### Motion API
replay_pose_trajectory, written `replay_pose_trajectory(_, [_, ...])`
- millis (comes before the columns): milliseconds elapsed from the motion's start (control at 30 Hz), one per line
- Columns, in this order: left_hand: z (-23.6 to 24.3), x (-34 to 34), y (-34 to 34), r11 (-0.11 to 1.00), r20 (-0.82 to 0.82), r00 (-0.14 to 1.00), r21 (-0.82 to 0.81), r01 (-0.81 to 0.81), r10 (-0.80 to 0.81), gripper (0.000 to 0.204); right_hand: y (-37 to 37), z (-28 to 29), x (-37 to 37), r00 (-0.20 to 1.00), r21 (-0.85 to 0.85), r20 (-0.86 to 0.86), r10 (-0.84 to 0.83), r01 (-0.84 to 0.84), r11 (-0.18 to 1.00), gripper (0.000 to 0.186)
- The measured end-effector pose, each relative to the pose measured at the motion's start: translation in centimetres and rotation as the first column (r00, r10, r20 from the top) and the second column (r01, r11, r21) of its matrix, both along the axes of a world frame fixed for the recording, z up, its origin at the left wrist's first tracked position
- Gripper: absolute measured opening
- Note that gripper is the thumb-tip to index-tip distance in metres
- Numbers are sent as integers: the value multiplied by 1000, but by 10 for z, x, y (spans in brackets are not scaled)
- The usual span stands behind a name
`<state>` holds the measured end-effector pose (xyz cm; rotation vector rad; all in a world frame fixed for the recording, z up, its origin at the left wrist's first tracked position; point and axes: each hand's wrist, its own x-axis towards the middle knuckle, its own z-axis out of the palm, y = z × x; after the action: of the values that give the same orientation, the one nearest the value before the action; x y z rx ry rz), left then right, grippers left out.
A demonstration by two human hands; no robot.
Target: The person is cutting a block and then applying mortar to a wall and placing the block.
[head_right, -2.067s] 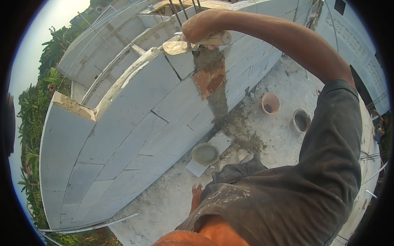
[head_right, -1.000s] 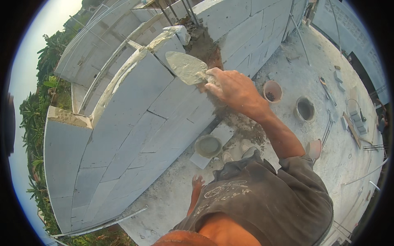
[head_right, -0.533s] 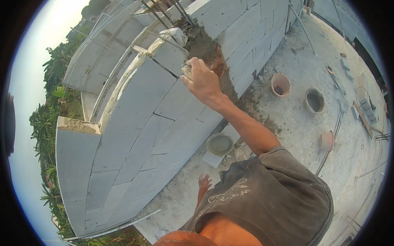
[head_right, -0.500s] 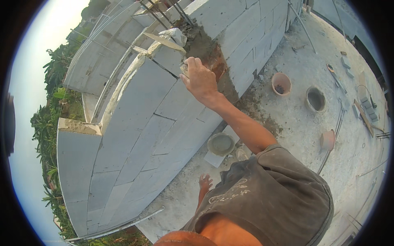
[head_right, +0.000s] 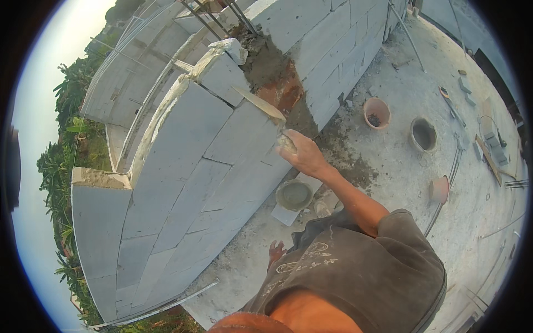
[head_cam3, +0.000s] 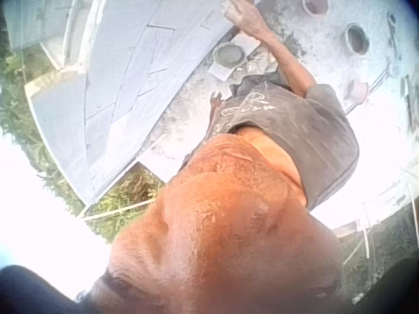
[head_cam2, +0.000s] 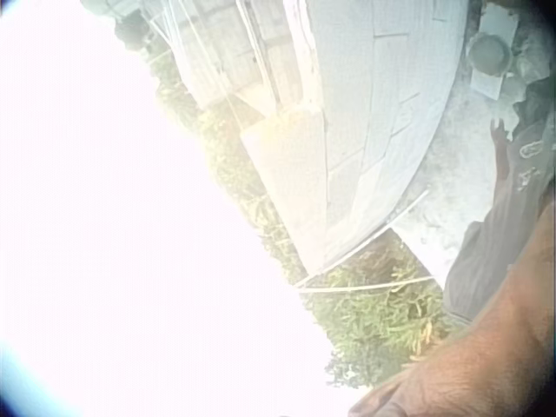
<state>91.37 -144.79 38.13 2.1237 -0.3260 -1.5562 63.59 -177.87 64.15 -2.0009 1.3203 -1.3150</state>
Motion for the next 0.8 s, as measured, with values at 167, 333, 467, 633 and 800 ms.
replay_pose_trajectory(167, [15,-17,-34,1000,-5,1000,5,20,-20,75,-33,83,8,688,411,712,141,-571,710,59])
replay_pose_trajectory(333, [30,-29,-56,998,-18,1000,-58,2,-3,75,-73,119,36,375,190,891,256,-820,540,59])
replay_pose_trajectory(467, [35,-29,-39,997,-17,999,-62,-48,47,76,-52,65,43,459,289,860,223,-797,530,58])
replay_pose_trajectory(633, [37,-27,9,988,-33,989,53,-142,144,82,48,-76,-28,877,766,392,280,-479,428,59])
replay_pose_trajectory(800, [54,-63,45,977,-124,985,161,139,-120,82,103,-124,-84,845,922,-104,525,-116,370,66])
